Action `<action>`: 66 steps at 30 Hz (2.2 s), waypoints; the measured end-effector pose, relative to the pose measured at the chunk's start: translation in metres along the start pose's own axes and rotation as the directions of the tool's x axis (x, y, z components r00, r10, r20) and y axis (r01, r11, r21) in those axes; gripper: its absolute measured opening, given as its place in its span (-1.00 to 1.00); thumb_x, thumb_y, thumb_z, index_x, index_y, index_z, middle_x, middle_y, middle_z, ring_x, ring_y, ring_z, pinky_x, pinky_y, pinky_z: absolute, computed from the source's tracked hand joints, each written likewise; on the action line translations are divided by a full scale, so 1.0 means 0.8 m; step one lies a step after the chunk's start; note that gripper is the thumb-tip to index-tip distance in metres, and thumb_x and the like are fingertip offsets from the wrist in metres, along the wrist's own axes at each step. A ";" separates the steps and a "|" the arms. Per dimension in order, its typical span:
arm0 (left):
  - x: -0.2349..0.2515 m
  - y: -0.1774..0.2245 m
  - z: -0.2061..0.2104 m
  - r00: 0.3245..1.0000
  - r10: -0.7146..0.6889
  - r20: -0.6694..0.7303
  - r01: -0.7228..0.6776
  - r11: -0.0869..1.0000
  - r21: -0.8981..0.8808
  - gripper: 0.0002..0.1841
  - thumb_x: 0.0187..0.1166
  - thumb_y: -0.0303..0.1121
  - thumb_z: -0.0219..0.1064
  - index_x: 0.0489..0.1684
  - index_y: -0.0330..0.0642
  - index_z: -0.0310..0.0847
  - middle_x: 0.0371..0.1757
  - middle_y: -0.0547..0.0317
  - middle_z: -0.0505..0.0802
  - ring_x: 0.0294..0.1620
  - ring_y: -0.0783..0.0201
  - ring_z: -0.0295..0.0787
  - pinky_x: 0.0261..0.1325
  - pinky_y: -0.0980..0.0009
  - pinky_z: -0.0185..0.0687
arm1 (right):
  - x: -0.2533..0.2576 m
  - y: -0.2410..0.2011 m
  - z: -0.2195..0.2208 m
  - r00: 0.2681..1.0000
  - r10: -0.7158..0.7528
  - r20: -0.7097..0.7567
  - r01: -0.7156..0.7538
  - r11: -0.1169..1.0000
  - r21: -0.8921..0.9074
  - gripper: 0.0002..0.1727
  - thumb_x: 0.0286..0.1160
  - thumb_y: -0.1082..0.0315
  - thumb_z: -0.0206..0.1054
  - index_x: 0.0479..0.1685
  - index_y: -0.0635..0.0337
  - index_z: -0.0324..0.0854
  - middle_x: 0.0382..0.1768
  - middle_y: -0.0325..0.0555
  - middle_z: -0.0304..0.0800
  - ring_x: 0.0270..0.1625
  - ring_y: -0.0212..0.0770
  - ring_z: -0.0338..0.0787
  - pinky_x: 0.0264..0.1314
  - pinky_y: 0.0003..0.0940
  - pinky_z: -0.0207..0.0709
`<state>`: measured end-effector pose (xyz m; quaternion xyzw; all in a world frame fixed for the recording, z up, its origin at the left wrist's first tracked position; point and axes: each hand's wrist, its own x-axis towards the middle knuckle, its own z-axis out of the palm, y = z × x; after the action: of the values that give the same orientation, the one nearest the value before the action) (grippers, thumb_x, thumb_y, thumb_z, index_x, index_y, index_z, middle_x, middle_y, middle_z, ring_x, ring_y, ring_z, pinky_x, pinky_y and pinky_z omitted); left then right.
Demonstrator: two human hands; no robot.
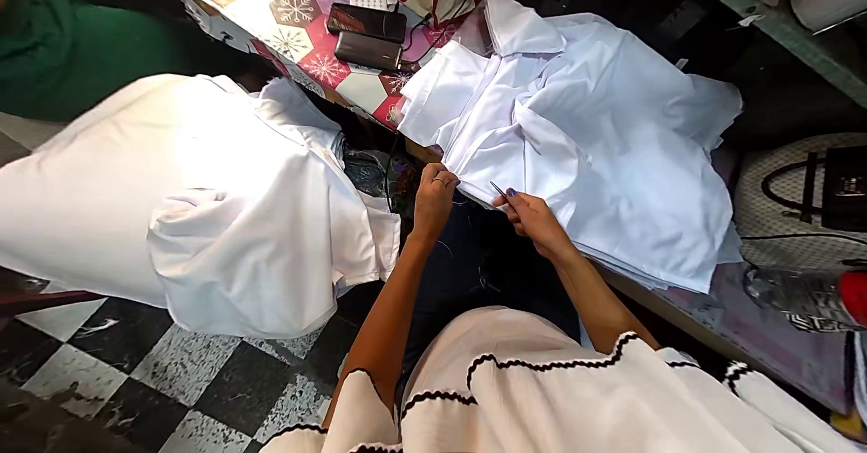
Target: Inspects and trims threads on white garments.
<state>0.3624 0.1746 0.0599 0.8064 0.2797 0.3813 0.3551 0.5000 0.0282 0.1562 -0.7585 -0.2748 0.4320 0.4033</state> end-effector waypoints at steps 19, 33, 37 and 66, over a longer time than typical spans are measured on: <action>-0.029 0.016 -0.025 0.948 -0.305 0.094 0.318 0.894 -0.314 -0.89 0.54 -0.53 0.35 -0.25 -0.47 0.68 0.07 -0.14 0.68 -0.07 0.23 0.73 0.04 0.35 0.74 | 0.042 -0.017 0.038 0.959 0.160 0.236 -0.238 0.904 0.356 -0.53 0.93 0.11 -0.07 -0.16 0.23 0.65 -0.79 -0.47 0.21 -0.81 -0.58 0.13 -0.74 -0.68 0.05; -0.033 0.005 -0.107 0.888 -0.451 -0.088 0.459 0.862 0.213 -0.63 0.56 -0.45 0.36 0.26 -0.50 0.63 0.52 -0.56 0.49 0.52 -0.46 0.44 0.48 -0.30 0.38 | 0.013 -0.022 -0.058 0.824 -0.455 -0.339 0.328 0.869 -0.370 -0.73 0.69 0.35 0.28 0.16 0.38 0.64 -0.30 -0.02 0.73 -0.41 -0.33 0.60 -0.28 -0.34 0.56; -0.025 0.030 -0.104 0.881 -0.473 -0.008 0.464 0.860 0.211 -0.63 0.62 -0.39 0.35 0.28 -0.47 0.64 0.56 -0.55 0.46 0.55 -0.48 0.39 0.48 -0.36 0.30 | -0.014 -0.009 -0.171 0.689 -0.331 -0.645 0.245 0.944 -0.223 -0.73 0.65 0.23 0.35 0.12 0.21 0.61 -0.46 -0.33 0.47 -0.60 -0.54 0.31 -0.52 -0.58 0.27; -0.033 -0.019 -0.054 0.659 -0.717 0.229 0.716 0.503 -0.484 -0.89 0.66 -0.54 0.29 -0.10 -0.45 0.66 -0.48 0.22 0.83 -0.55 0.44 0.76 -0.35 0.50 0.77 | -0.096 0.071 -0.216 0.700 -0.181 -0.690 0.155 0.983 -0.100 -0.73 0.61 0.29 0.37 0.09 0.30 0.68 -0.44 -0.31 0.57 -0.59 -0.56 0.37 -0.51 -0.59 0.32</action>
<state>0.3104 0.1801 0.0568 0.4842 0.4695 0.2626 0.6900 0.6188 -0.1247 0.1931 -0.8436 -0.1783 0.0715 0.5014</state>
